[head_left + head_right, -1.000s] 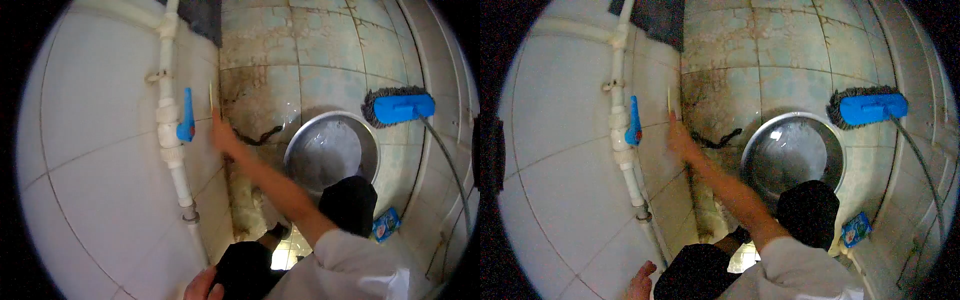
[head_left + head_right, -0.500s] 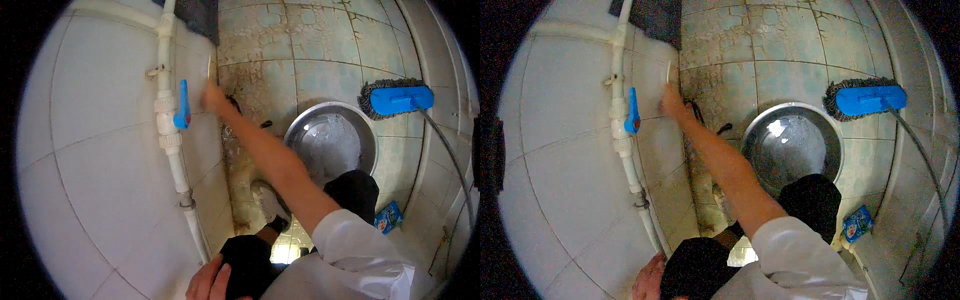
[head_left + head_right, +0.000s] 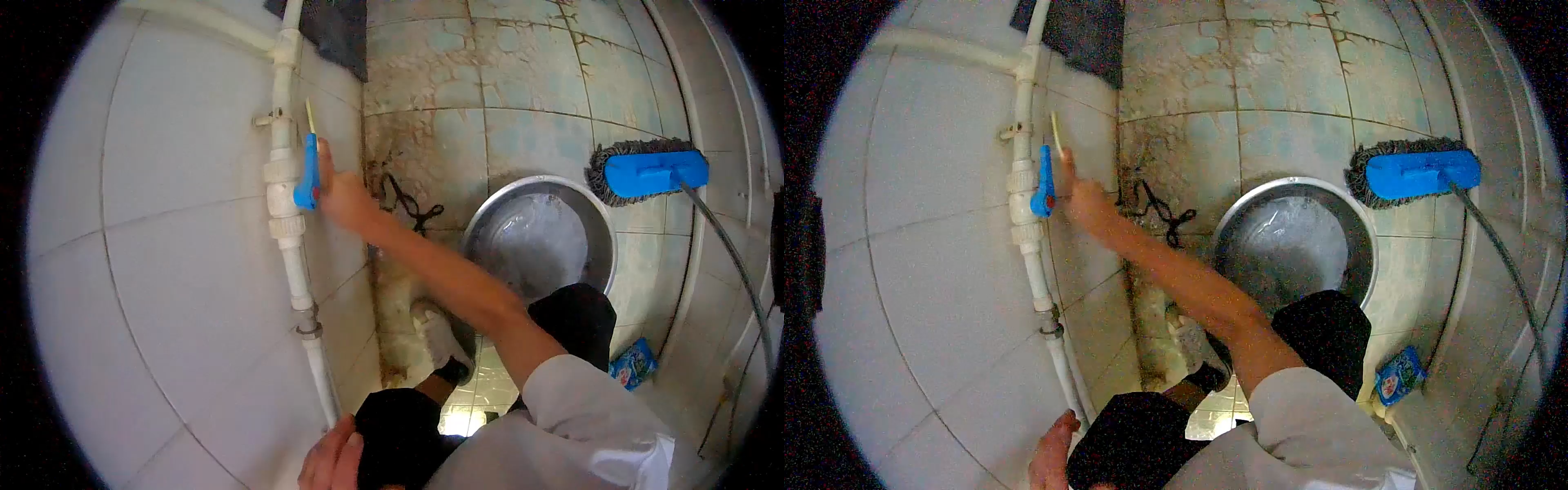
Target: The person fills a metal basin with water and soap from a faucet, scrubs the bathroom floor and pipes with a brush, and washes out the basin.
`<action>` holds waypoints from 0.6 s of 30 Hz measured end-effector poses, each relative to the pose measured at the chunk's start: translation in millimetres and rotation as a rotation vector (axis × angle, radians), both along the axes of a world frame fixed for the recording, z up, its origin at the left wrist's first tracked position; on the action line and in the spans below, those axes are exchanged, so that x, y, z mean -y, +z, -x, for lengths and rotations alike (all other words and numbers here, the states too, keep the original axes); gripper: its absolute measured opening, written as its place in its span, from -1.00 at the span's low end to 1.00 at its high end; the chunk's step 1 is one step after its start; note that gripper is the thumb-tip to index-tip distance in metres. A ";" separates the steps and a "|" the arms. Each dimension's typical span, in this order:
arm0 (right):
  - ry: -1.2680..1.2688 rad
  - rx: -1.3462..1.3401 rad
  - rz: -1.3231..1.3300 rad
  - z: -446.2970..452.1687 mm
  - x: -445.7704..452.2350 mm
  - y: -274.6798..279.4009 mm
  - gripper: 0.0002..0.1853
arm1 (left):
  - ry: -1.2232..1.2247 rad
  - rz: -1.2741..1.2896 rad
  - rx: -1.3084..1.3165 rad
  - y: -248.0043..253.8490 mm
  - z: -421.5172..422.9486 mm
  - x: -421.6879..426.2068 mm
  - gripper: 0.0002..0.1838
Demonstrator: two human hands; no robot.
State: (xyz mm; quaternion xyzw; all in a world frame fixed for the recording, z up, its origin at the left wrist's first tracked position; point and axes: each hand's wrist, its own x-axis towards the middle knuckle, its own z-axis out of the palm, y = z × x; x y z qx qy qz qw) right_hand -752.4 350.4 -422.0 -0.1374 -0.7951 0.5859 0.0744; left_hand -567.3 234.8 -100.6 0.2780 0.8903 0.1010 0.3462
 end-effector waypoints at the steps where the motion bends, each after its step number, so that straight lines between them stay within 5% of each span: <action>1: 0.062 -0.058 -0.023 -3.4 18.2 -5.2 -0.29 | -0.023 -0.038 0.019 0.9 1.6 -1.1 -0.35; 6: 0.124 0.032 0.114 -32.6 47.4 13.1 -0.62 | -0.034 -0.049 0.051 0.4 7.4 8.9 -0.36; 8: 0.249 -0.050 -0.360 -0.7 24.3 7.5 -0.78 | -0.024 0.005 0.019 3.5 6.1 4.6 -0.37; 15: 0.039 -0.091 -0.105 -23.8 45.8 -7.2 -0.84 | -0.014 -0.030 0.050 9.3 1.5 12.1 -0.38; 18: -0.035 -0.308 0.011 11.1 35.7 -21.6 -0.76 | -0.002 -0.070 0.005 10.7 -10.6 13.5 -0.38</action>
